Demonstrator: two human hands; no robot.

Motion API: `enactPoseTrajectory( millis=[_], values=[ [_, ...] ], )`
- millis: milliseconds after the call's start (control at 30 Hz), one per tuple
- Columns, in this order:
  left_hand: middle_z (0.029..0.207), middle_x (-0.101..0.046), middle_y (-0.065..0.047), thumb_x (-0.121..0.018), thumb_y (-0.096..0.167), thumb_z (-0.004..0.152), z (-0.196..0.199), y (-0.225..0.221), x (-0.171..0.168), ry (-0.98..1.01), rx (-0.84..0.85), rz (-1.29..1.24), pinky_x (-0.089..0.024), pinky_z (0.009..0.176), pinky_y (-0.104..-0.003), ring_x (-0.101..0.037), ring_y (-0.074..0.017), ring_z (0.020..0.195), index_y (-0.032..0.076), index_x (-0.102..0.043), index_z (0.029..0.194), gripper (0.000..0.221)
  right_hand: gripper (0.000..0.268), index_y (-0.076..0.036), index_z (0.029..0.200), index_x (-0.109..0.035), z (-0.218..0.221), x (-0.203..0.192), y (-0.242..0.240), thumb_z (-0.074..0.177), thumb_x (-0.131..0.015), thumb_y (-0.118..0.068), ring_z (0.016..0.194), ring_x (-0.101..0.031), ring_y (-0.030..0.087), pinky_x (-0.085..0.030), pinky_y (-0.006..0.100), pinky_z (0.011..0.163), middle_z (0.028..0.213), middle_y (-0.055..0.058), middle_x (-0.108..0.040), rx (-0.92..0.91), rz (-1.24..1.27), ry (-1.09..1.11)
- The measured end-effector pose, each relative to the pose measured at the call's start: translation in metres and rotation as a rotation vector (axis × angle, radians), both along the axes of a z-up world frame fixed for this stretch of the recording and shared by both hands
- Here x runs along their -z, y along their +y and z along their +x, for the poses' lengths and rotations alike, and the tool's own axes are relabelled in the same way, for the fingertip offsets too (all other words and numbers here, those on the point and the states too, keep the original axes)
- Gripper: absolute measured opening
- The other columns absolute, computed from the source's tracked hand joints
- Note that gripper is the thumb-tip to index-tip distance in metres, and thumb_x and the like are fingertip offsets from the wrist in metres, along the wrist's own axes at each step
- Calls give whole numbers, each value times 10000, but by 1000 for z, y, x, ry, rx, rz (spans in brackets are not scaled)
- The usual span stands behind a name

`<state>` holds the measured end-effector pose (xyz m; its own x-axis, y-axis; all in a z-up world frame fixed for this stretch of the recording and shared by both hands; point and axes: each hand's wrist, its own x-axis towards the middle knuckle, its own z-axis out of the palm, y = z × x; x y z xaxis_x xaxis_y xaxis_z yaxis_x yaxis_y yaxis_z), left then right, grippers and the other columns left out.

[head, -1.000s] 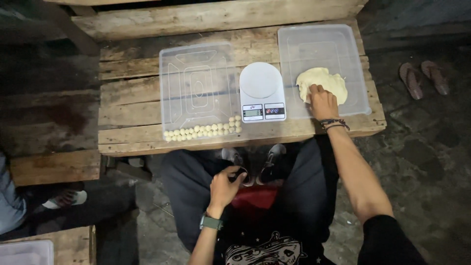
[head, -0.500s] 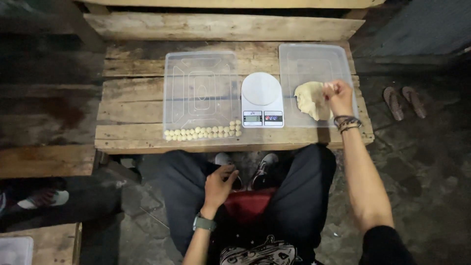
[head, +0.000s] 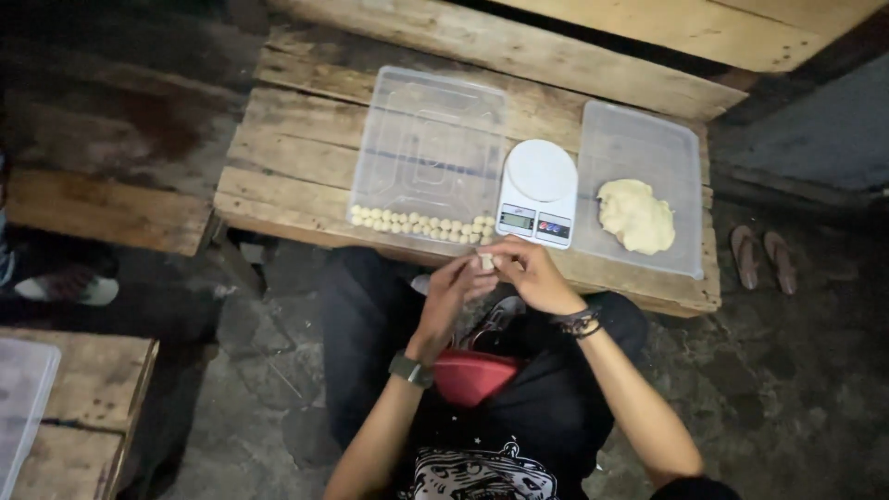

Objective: Portioning dough by weighing individual pieces on a digital scale and rolling them into small balls.

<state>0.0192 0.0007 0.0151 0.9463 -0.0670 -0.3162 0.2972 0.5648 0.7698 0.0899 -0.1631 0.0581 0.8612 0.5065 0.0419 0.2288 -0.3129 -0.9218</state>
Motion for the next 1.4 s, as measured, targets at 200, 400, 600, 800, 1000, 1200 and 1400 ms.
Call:
enactPoseTrajectory(
  millis=[200, 400, 600, 800, 1000, 1200, 1400],
  values=[
    [997, -658, -330, -740, 51, 925, 6, -4, 7, 38, -162, 15, -629, 837, -511, -713, -458, 952, -208, -623, 1159, 368, 228, -72, 1027, -817, -1, 28, 1, 885, -705, 67, 745, -624, 203, -526, 344, 772, 843, 101, -671, 21, -51, -169],
    [880, -708, -148, -729, 72, 919, 5, -11, 55, 18, -102, 120, -655, 728, -371, -744, -247, 817, -51, -717, 1053, 182, 255, -79, 1095, -799, 20, 38, -46, 859, -773, 11, 723, -629, 130, -546, 295, 794, 754, 40, -680, 205, -59, -110],
    [860, -719, -158, -756, 64, 910, 9, -12, 64, 50, -138, 235, -637, 757, -386, -692, -206, 766, -23, -732, 1117, 226, 295, -28, 1196, -702, 85, 78, -172, 951, -786, -168, 870, -722, 411, -555, 509, 757, 922, 250, -712, 607, -516, -168],
    [976, -768, -174, -687, 70, 969, 14, -27, 42, 72, -90, 315, -594, 889, -412, -660, -186, 931, -23, -740, 1182, 238, 366, -124, 1224, -667, 105, 110, -231, 898, -785, -241, 1005, -726, 383, -582, 499, 875, 1113, 172, -700, 538, -1143, -229],
    [1062, -783, -176, -715, 264, 986, 84, -56, 16, -142, 22, 740, -557, 953, -477, -699, -333, 1114, 79, -780, 1159, 261, 260, -84, 1026, -693, 113, 140, -237, 817, -838, -135, 915, -735, 345, -610, 468, 794, 1027, 134, -718, 522, -1089, -330],
    [1017, -771, -23, -750, 220, 907, 227, -86, 89, -333, 115, 1236, -543, 970, -419, -714, -279, 1052, 279, -810, 1110, 220, 118, -45, 895, -660, 111, 136, -253, 952, -751, -95, 757, -670, 389, -542, 460, 708, 763, 151, -639, 710, -314, -117],
    [998, -758, -147, -690, 186, 925, 266, -110, 103, -221, 200, 1410, -579, 889, -509, -734, -397, 993, 153, -714, 1177, 255, 56, -58, 908, -698, 114, 158, -270, 947, -737, -47, 666, -532, 120, -481, 273, 608, 718, 36, -582, 816, 115, 53]
  ],
)
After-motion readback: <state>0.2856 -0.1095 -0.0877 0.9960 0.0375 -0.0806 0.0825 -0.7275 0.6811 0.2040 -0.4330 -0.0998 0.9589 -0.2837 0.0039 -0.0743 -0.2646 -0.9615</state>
